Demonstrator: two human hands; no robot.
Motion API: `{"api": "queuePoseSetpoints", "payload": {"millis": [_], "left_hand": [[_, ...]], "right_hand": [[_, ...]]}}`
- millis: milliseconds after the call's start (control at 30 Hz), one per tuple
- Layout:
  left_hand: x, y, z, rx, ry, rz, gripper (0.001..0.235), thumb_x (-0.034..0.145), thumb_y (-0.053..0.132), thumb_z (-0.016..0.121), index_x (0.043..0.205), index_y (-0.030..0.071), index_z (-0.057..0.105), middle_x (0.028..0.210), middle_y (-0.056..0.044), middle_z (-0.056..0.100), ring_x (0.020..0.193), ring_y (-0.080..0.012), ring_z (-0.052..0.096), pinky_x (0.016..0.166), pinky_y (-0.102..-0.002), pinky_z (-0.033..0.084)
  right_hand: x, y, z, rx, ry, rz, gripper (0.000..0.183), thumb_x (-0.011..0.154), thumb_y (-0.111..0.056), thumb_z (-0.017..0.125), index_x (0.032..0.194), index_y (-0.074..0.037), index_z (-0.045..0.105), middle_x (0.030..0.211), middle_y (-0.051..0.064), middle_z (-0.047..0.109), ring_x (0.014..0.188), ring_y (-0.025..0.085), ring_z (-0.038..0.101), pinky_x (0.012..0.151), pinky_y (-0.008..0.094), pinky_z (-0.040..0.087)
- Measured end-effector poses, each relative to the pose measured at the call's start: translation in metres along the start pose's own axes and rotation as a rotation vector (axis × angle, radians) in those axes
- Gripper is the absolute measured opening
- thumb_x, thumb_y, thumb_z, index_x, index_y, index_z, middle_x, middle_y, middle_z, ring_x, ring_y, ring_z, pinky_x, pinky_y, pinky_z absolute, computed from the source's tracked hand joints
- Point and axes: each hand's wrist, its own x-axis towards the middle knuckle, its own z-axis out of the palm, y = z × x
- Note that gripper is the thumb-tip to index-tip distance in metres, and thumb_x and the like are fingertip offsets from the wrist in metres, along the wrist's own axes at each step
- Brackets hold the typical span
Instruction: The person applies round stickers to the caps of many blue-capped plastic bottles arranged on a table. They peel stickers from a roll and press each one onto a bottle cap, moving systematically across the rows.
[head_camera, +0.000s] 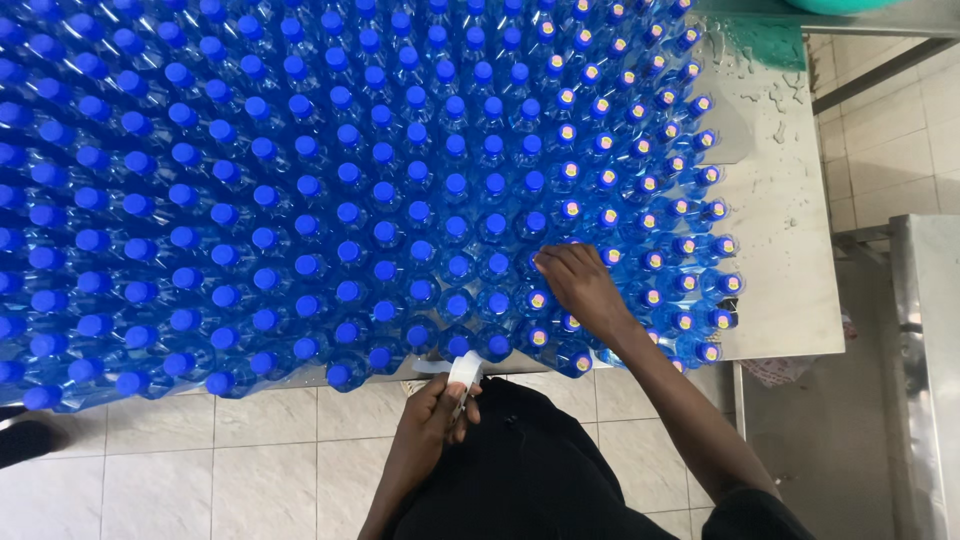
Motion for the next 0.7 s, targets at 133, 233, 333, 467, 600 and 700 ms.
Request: {"api": "queuePoseSetpoints", "payload": {"millis": [133,233,333,467,600,700], "left_hand": [[0.003,-0.006,-0.005,0.026,-0.004,0.025,0.04,0.111,0.032,0.051,0.117,0.003,0.078,0.081,-0.009,0.078,0.055,-0.0129,0.059,0.055,-0.027,0.046],[0.002,-0.001,-0.007,0.034,-0.015,0.006,0.041,0.11,0.034,0.051,0.116,0.004,0.079,0.082,-0.009,0.078,0.057,-0.0133,0.059,0.057,-0.028,0.047],[0.001,0.001,-0.009,0.046,-0.026,0.006,0.04,0.111,0.031,0.05,0.116,0.004,0.079,0.082,-0.009,0.078,0.056,-0.013,0.058,0.057,-0.028,0.045],[0.002,-0.003,-0.013,0.052,-0.052,0.008,0.04,0.11,0.032,0.051,0.117,0.003,0.079,0.082,-0.01,0.078,0.056,-0.0145,0.059,0.057,-0.029,0.046],[0.001,-0.007,-0.017,0.047,-0.085,0.014,0.042,0.11,0.032,0.051,0.119,0.002,0.079,0.083,-0.01,0.079,0.056,-0.0144,0.059,0.056,-0.028,0.046],[-0.009,0.002,-0.018,0.047,-0.076,0.01,0.041,0.11,0.032,0.052,0.118,0.003,0.08,0.081,-0.009,0.078,0.057,-0.0143,0.058,0.057,-0.028,0.045]], "right_hand": [[-0.005,-0.009,0.0,-0.002,0.014,0.028,0.026,0.104,-0.007,0.078,0.13,-0.006,0.073,0.132,0.015,0.075,0.117,0.034,0.07,0.097,0.049,0.053],[-0.009,-0.021,-0.004,0.01,0.01,0.087,0.032,0.109,-0.017,0.072,0.139,-0.005,0.071,0.141,0.017,0.072,0.125,0.037,0.069,0.105,0.053,0.053],[-0.014,-0.031,-0.01,-0.153,-0.055,0.048,0.048,0.108,-0.016,0.073,0.152,-0.004,0.059,0.153,0.019,0.064,0.139,0.038,0.062,0.114,0.053,0.05],[-0.015,-0.037,-0.01,-0.135,-0.07,0.094,0.048,0.112,-0.021,0.067,0.156,-0.007,0.055,0.159,0.018,0.059,0.146,0.036,0.058,0.113,0.053,0.049],[-0.017,-0.039,-0.004,-0.02,-0.092,0.228,0.047,0.117,-0.03,0.054,0.158,-0.008,0.054,0.159,0.02,0.058,0.147,0.041,0.054,0.112,0.058,0.048],[-0.016,-0.042,0.0,0.005,-0.082,0.297,0.046,0.119,-0.028,0.047,0.157,-0.004,0.057,0.158,0.017,0.06,0.146,0.039,0.054,0.114,0.055,0.046]]}}
